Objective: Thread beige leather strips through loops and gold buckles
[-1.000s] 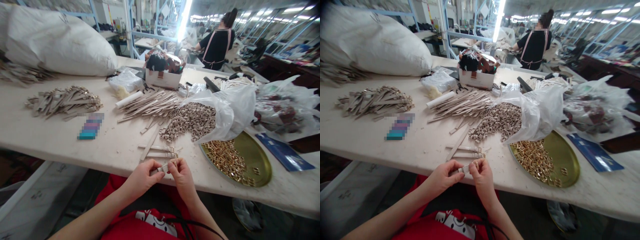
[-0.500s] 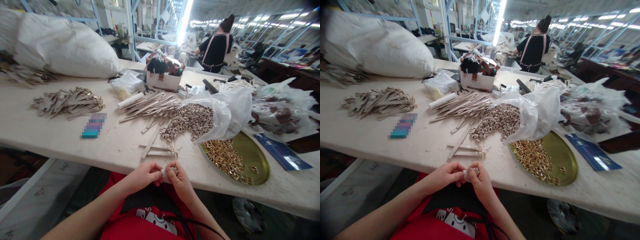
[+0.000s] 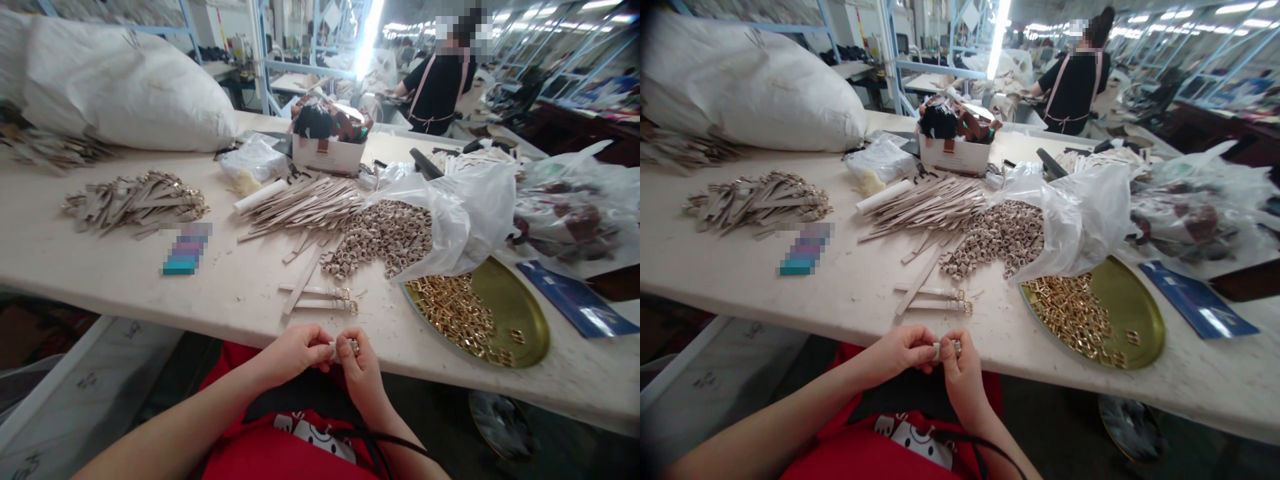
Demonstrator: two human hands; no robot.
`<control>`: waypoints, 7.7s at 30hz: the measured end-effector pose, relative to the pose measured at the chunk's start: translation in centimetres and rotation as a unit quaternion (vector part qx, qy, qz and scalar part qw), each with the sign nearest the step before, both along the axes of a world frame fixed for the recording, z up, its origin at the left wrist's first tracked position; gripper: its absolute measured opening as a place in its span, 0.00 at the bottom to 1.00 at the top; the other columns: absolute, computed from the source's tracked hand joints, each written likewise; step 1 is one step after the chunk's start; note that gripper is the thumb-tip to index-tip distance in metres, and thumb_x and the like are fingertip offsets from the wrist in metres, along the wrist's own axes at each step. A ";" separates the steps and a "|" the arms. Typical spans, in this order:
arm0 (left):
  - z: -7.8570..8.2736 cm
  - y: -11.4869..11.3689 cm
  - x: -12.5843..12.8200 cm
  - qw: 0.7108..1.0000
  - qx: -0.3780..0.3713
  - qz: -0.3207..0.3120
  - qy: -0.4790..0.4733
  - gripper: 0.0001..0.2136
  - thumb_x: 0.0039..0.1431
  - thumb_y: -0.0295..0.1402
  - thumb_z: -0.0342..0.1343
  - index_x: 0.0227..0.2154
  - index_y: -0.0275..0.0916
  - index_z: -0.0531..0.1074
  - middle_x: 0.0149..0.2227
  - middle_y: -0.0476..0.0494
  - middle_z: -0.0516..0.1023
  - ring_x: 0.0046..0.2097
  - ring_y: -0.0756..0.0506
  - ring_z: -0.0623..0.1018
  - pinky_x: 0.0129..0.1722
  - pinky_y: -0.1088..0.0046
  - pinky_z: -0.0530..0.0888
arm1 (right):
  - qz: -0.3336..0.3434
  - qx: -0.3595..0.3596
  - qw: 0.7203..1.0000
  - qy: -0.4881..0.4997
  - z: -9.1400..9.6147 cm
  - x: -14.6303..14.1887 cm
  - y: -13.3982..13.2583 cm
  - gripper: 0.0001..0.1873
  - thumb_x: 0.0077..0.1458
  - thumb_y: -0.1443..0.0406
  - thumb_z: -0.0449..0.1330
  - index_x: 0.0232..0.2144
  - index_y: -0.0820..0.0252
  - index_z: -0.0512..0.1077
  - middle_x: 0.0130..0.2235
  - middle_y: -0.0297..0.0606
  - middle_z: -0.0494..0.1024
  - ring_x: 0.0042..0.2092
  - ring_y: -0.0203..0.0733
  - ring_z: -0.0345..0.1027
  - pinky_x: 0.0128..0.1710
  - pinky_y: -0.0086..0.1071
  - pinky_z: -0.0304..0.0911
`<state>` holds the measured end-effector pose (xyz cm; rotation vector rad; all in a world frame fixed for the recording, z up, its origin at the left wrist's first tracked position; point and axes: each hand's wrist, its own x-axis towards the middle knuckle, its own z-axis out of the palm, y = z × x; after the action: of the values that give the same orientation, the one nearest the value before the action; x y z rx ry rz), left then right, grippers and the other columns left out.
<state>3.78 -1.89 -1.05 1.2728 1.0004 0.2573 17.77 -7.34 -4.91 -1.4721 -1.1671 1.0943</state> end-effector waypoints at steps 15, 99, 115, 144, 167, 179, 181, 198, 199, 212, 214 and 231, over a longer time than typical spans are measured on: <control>-1.5 -0.2 0.2 0.999 -0.025 0.001 -0.036 0.09 0.52 0.36 0.50 0.32 0.34 0.66 0.28 0.48 0.73 0.26 0.54 0.70 0.28 0.78 0.66 | -0.011 0.000 0.997 -0.076 -1.0 0.4 1.1 0.11 0.55 0.56 0.49 0.27 0.57 0.61 0.19 0.28 0.64 0.22 0.35 0.58 0.22 0.28 0.53; 2.8 3.2 -2.8 0.784 0.593 -0.152 0.106 0.11 0.60 0.32 0.44 0.37 0.44 0.72 0.43 0.41 0.74 0.45 0.44 0.70 0.47 0.66 0.62 | 0.134 -0.027 0.987 0.083 2.3 1.5 5.1 0.23 0.55 0.49 0.44 0.26 0.60 0.66 0.19 0.29 0.58 0.21 0.33 0.51 0.20 0.26 0.49; 1.9 3.8 1.3 0.959 -0.049 0.217 -0.176 0.11 0.55 0.36 0.48 0.39 0.35 0.63 0.20 0.54 0.67 0.18 0.56 0.64 0.18 0.82 0.61 | 0.065 0.112 0.859 -0.495 3.0 7.0 11.5 0.08 0.55 0.65 0.51 0.35 0.59 0.69 0.35 0.38 0.72 0.33 0.37 0.66 0.34 0.29 0.58; -0.2 2.1 2.4 0.990 0.058 0.098 -0.086 0.15 0.56 0.43 0.43 0.32 0.35 0.65 0.18 0.54 0.66 0.16 0.55 0.64 0.17 0.81 0.60 | -0.039 -0.054 0.928 0.367 2.6 3.8 7.9 0.14 0.41 0.62 0.66 0.33 0.58 0.71 0.30 0.31 0.73 0.27 0.29 0.63 0.27 0.22 0.60; 1.0 1.2 1.1 0.970 0.232 0.004 0.066 0.19 0.59 0.45 0.38 0.43 0.36 0.63 0.35 0.44 0.74 0.35 0.46 0.72 0.35 0.73 0.65 | 0.059 -0.065 0.964 0.251 2.5 0.3 3.4 0.15 0.39 0.59 0.65 0.27 0.60 0.66 0.22 0.26 0.66 0.25 0.31 0.58 0.28 0.26 0.55; -1.5 2.9 2.0 0.992 0.088 0.081 -0.041 0.17 0.54 0.48 0.39 0.26 0.39 0.59 0.14 0.61 0.48 0.16 0.54 0.51 0.15 0.80 0.49 | -0.044 -0.099 0.780 -0.617 1.8 15.8 10.3 0.10 0.54 0.67 0.50 0.32 0.65 0.71 0.38 0.48 0.74 0.40 0.45 0.68 0.39 0.34 0.58; -1.6 2.8 2.3 0.993 0.070 0.079 -0.049 0.16 0.53 0.48 0.40 0.26 0.39 0.59 0.14 0.61 0.48 0.16 0.55 0.50 0.15 0.80 0.48 | -0.043 -0.127 0.764 -0.631 1.3 16.9 11.5 0.11 0.53 0.67 0.51 0.31 0.67 0.72 0.36 0.51 0.75 0.39 0.48 0.69 0.38 0.35 0.59; 0.1 1.1 0.4 0.986 0.166 0.020 0.011 0.15 0.58 0.42 0.39 0.28 0.37 0.64 0.17 0.56 0.55 0.22 0.52 0.59 0.21 0.78 0.56 | -0.021 -0.134 0.749 -0.649 3.1 15.6 11.5 0.14 0.51 0.76 0.47 0.33 0.73 0.72 0.37 0.58 0.74 0.40 0.50 0.70 0.37 0.36 0.59; 0.1 0.9 0.3 0.984 0.173 0.027 0.012 0.15 0.58 0.42 0.40 0.28 0.37 0.64 0.18 0.56 0.55 0.23 0.52 0.59 0.21 0.78 0.56 | -0.017 -0.118 0.759 -0.640 3.7 15.3 10.7 0.13 0.51 0.74 0.47 0.32 0.72 0.72 0.37 0.55 0.75 0.39 0.48 0.69 0.37 0.35 0.59; 1.1 0.4 0.9 0.977 0.084 0.159 -0.113 0.13 0.53 0.42 0.50 0.32 0.36 0.63 0.17 0.59 0.55 0.19 0.55 0.55 0.18 0.80 0.54 | 0.011 -0.057 0.957 0.285 4.8 -0.6 3.4 0.18 0.39 0.65 0.65 0.36 0.57 0.68 0.25 0.29 0.70 0.26 0.31 0.60 0.27 0.25 0.55; 1.0 0.4 0.4 0.979 0.041 0.148 -0.131 0.14 0.53 0.43 0.50 0.33 0.36 0.62 0.16 0.60 0.52 0.17 0.56 0.52 0.16 0.81 0.50 | 0.036 -0.050 0.963 0.264 4.7 -0.7 3.4 0.20 0.39 0.65 0.65 0.38 0.56 0.69 0.25 0.28 0.70 0.27 0.32 0.61 0.29 0.26 0.57; 0.6 0.3 -0.6 0.959 0.269 -0.001 0.095 0.14 0.59 0.37 0.39 0.29 0.38 0.68 0.24 0.51 0.67 0.28 0.50 0.67 0.28 0.77 0.61 | -0.084 -0.117 0.885 0.443 2.3 0.6 4.1 0.15 0.37 0.66 0.68 0.31 0.56 0.71 0.27 0.27 0.72 0.23 0.26 0.62 0.26 0.22 0.63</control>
<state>3.18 -1.61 -0.47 1.8190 1.1343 0.4307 18.41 -3.25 -2.60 -0.9956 -0.2617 1.5757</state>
